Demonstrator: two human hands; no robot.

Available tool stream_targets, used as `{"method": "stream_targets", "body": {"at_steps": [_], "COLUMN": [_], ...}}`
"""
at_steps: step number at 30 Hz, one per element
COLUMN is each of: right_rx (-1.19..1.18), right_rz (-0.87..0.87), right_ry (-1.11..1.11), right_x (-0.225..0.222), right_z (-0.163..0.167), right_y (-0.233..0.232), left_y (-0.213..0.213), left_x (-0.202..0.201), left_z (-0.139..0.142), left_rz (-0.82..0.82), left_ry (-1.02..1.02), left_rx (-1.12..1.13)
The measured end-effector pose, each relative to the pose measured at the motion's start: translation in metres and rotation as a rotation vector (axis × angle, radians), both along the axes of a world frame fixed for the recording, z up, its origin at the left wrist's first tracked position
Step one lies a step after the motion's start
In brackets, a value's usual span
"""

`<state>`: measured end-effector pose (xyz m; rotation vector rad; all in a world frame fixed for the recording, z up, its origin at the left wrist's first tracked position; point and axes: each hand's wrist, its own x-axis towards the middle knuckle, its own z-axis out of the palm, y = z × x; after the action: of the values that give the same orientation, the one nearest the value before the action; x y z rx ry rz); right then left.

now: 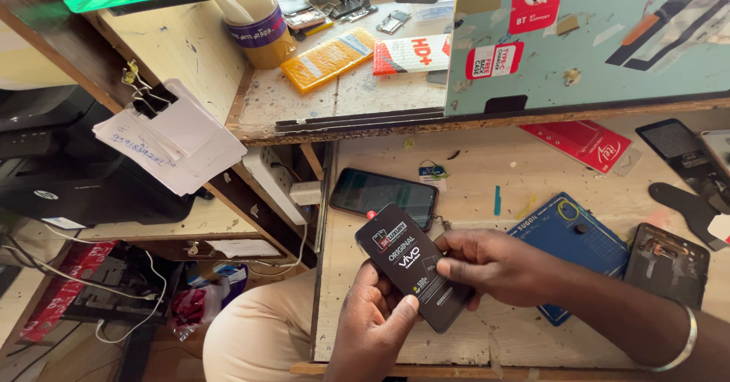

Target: The person removes the back cover of a smartphone, detaches the old battery, and installs a new battery. They then reassemble the phone, power it on, and navigate the interface to verify functionality.

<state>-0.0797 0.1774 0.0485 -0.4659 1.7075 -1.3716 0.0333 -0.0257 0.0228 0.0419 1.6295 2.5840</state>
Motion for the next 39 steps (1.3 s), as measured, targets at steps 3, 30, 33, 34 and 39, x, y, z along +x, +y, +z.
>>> {"method": "stream_targets", "body": {"at_steps": [3,30,33,34,39], "right_rx": [0.041,0.075,-0.041,-0.137,0.010], "right_rz": [-0.029,0.026,0.091,0.133,0.066], "right_ry": [0.023,0.070,0.138,0.201,0.115], "right_x": [-0.003,-0.001,0.001,0.002,0.004], "right_z": [-0.004,-0.003,0.000,0.001,0.004], "right_y": [0.001,0.002,0.004,0.004,0.002], "left_y": [0.000,-0.004,-0.005,-0.005,-0.004], "left_x": [0.000,-0.002,-0.003,-0.003,-0.003], "left_z": [0.001,-0.004,-0.008,-0.009,-0.011], "left_rz": [-0.019,-0.011,-0.004,-0.002,0.038], "left_ry": [-0.010,0.032,0.037,0.048,0.057], "left_rx": [-0.046,-0.072,-0.049,-0.051,-0.049]}}
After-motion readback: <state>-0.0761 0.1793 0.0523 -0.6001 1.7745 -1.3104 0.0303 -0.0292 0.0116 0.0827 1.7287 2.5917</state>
